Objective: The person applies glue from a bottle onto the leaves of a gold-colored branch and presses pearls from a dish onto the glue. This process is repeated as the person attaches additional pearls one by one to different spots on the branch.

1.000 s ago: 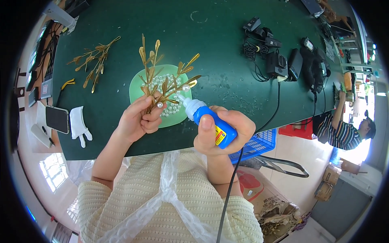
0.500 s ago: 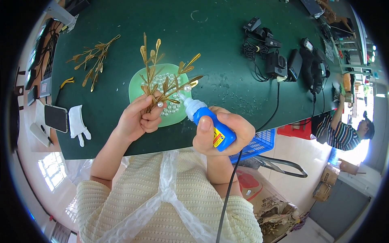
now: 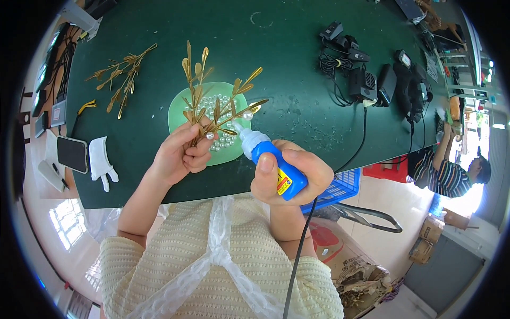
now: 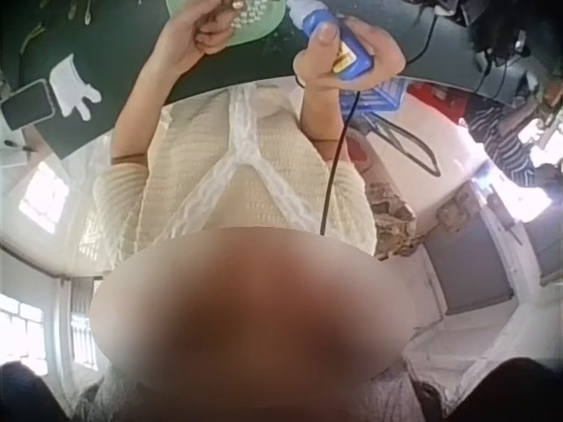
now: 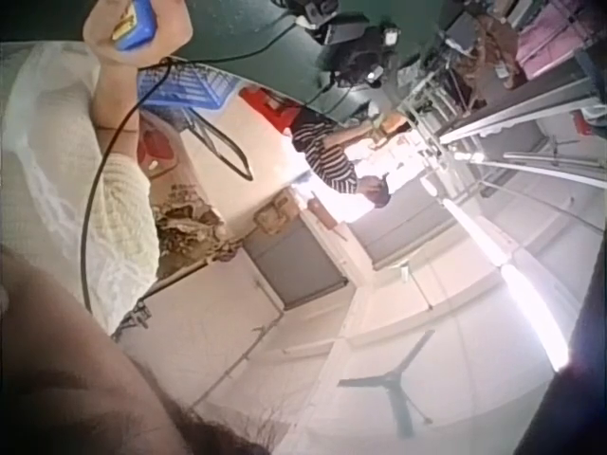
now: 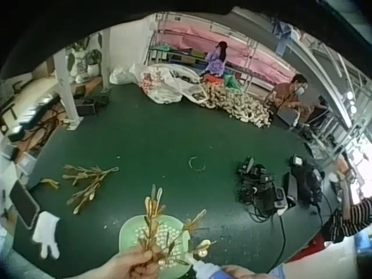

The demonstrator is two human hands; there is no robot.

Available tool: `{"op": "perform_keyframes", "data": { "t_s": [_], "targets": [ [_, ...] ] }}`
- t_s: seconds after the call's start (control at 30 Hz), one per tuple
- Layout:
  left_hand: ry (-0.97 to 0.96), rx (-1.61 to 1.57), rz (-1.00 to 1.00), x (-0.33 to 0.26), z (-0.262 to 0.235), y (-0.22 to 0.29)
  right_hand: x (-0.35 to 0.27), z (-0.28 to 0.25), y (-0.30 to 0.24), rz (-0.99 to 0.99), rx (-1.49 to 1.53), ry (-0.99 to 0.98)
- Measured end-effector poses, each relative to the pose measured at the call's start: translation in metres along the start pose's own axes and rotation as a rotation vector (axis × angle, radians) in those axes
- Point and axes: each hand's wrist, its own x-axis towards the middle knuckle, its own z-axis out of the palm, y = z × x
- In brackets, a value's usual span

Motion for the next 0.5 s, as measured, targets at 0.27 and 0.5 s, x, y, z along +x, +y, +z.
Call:
{"op": "perform_keyframes", "data": {
  "t_s": [0.27, 0.5],
  "targets": [
    [0.01, 0.043, 0.026, -0.001, 0.0027, 0.0018, 0.0038, -0.0027, -0.0027, -0.063, 0.015, -0.099],
    [0.021, 0.061, 0.032, -0.0006, -0.0014, -0.0001, 0.0045, -0.0014, -0.0036, -0.059, 0.118, -0.091]
  ]
}}
